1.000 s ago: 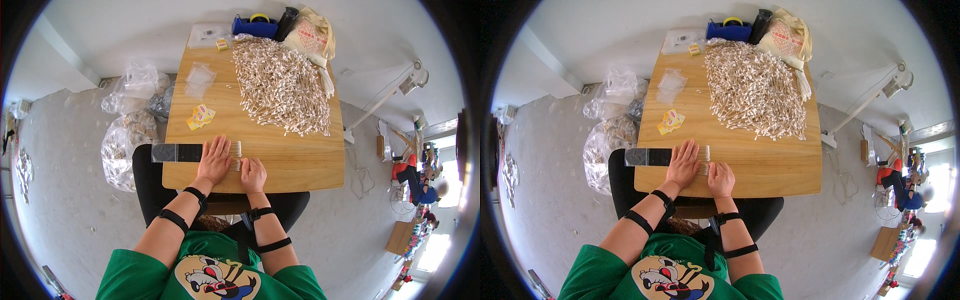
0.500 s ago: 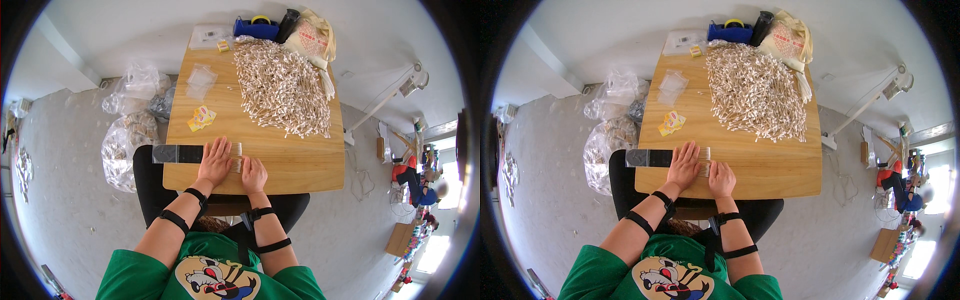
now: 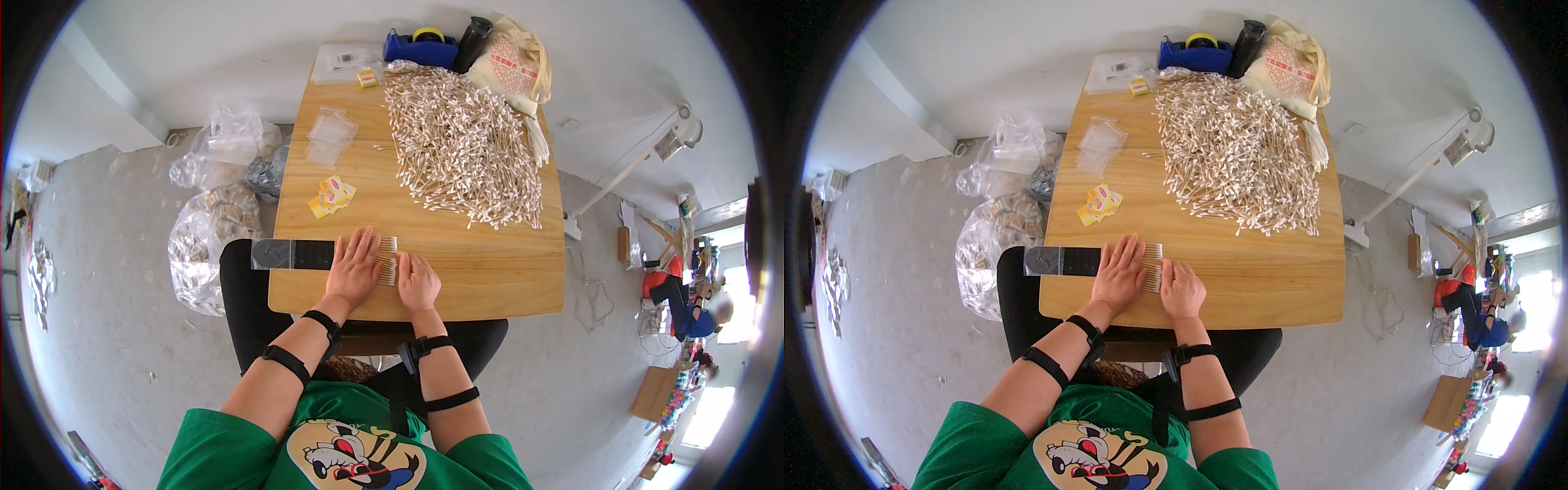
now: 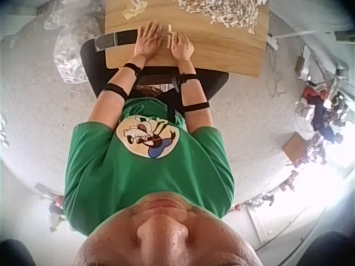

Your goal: Sorting cotton swabs on a table and putting them into small plastic bags.

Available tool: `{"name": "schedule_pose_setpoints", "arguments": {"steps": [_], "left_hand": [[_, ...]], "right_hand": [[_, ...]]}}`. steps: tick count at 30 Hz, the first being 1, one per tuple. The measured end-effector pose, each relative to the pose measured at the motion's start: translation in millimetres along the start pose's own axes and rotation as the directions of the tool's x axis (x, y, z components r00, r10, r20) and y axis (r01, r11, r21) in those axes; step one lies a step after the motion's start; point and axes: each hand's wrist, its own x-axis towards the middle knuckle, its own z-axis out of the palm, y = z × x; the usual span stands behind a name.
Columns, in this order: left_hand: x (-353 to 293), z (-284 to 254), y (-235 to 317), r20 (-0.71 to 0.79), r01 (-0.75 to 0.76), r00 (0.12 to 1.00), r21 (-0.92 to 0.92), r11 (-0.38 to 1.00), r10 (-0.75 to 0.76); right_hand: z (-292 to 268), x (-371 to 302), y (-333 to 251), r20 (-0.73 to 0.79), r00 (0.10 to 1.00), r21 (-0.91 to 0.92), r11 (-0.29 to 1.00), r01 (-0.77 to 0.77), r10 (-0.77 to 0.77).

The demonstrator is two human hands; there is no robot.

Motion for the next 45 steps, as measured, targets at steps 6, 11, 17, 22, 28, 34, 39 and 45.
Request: {"name": "schedule_pose_setpoints", "arguments": {"steps": [6,11,17,22,28,34,39,45], "left_hand": [[1.9,-1.0,-1.0,0.013,0.014,1.0,0.0,1.0,-0.014],[-0.3,-4.7,1.5,-0.019,-0.013,1.0,0.002,1.0,0.013],[-1.7,-9.8,3.1,-0.004,-0.014,1.0,-0.009,1.0,0.014],[-2.1,-11.6,4.6,-0.001,-0.012,1.0,-0.033,0.999,0.012],[-2.4,-7.6,0.8,0.021,0.008,1.0,0.007,1.0,-0.008],[-0.2,-0.1,1.6,0.017,-0.001,1.0,0.021,1.0,0.0],[-2.2,3.4,-3.1,-0.023,-0.01,1.0,-0.013,1.0,0.01],[-16.5,1.3,-20.9,-0.245,-0.052,0.969,-0.298,0.953,-0.024]], "right_hand": [[-0.5,8.6,2.5,0.133,0.988,-0.047,0.996,-0.074,0.08],[-2.3,43.2,7.6,0.25,0.958,0.037,0.99,0.134,-0.139],[-4.1,52.4,18.0,0.359,0.881,0.02,0.946,0.322,-0.307],[-10.6,54.3,30.9,0.259,0.934,-0.018,0.966,0.258,-0.244],[-14.7,22.5,10.6,0.241,0.933,-0.132,0.943,0.304,-0.267],[-11.0,-18.8,-7.3,0.347,0.881,-0.186,0.897,0.401,-0.322],[-6.5,-22.4,-11.0,0.367,0.889,-0.297,0.871,0.392,-0.275],[-4.6,-27.3,-17.4,0.433,0.87,-0.269,0.887,0.375,-0.236]]}}
